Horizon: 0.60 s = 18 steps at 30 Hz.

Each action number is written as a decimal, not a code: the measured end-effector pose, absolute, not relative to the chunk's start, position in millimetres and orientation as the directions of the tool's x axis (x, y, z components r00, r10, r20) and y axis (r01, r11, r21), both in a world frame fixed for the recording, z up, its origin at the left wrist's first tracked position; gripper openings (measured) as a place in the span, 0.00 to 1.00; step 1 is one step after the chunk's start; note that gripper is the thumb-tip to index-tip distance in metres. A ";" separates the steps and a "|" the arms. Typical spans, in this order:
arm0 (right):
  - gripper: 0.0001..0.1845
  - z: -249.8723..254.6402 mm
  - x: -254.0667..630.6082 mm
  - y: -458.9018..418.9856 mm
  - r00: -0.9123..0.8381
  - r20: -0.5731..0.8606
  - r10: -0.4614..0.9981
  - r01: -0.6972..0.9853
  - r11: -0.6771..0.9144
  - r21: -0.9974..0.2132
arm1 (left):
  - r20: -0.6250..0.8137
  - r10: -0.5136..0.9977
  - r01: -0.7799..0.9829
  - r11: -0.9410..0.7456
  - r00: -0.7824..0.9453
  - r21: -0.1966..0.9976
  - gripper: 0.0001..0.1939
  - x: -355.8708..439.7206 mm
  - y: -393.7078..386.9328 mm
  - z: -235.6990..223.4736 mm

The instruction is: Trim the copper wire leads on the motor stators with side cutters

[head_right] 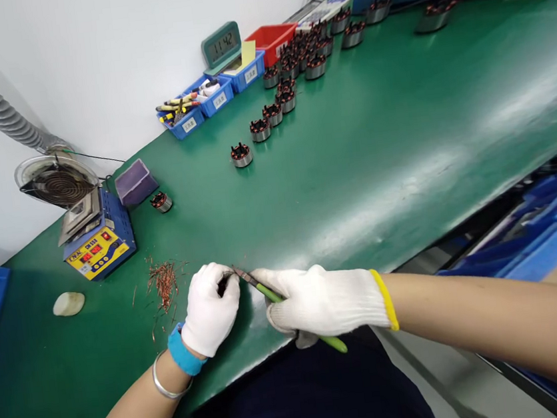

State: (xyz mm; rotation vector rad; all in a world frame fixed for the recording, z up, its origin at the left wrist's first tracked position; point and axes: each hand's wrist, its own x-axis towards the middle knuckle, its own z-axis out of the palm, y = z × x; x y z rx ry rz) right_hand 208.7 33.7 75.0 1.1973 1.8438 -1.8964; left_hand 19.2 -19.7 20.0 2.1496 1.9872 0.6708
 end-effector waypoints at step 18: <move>0.27 42.3 228.2 126.9 0.018 -0.189 0.982 -0.510 -0.153 -0.847 | 0.016 0.967 0.868 0.221 -0.254 0.445 0.39 2.8 55.5 45.9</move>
